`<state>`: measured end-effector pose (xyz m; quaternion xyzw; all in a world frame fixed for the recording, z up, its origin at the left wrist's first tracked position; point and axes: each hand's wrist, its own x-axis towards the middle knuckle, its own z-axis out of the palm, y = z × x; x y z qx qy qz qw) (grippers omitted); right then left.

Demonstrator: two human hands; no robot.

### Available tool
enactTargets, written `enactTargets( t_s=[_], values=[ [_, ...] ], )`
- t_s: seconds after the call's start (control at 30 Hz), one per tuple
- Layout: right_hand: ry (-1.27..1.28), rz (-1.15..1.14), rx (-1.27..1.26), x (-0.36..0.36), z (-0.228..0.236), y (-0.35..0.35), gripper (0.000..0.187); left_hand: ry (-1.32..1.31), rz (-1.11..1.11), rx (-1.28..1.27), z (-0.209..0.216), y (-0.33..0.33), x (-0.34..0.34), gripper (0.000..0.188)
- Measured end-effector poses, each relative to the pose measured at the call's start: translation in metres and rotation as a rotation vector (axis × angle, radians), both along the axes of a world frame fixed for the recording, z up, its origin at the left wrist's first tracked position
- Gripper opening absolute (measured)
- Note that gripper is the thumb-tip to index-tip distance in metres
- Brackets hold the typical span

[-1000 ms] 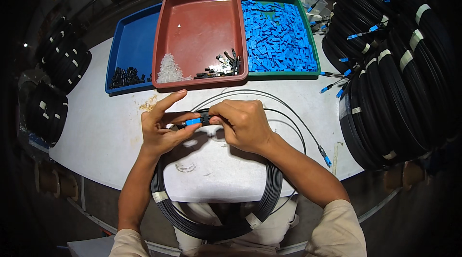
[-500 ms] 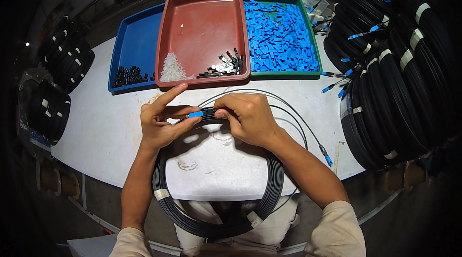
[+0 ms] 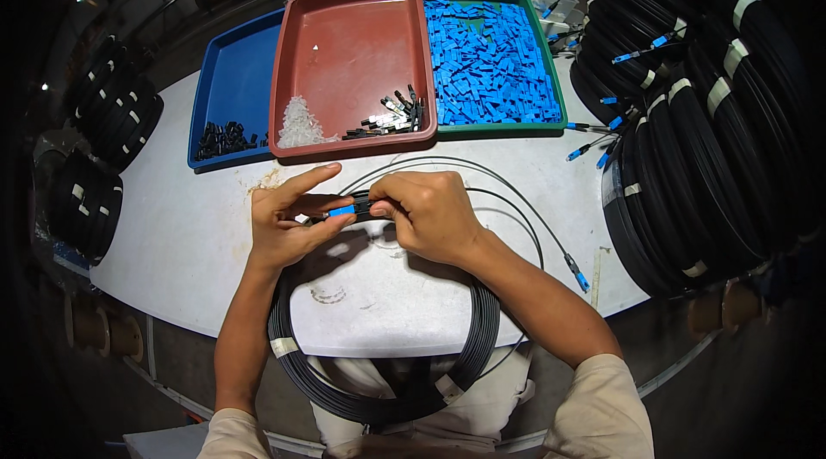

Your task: The person assembles connectors onto coiled cables by picking connector parts from trays, attaching the components to the cable ends by hand, and wrapping the finished ends around the coil.

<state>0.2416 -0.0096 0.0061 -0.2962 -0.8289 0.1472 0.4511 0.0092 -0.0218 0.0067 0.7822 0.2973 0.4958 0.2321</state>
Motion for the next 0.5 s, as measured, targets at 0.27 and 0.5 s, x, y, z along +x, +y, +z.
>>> enactTargets(
  t_s=[0.27,0.5],
  values=[
    [0.109,-0.167,-0.028,0.011,0.008,0.013,0.006,-0.396,0.118,-0.084,0.013,0.015,-0.041,0.068],
    [-0.005,-0.015,0.079,-0.001,-0.002,0.001,0.008,0.120,0.044,0.088,0.014,0.001,0.004,0.026]
  ],
)
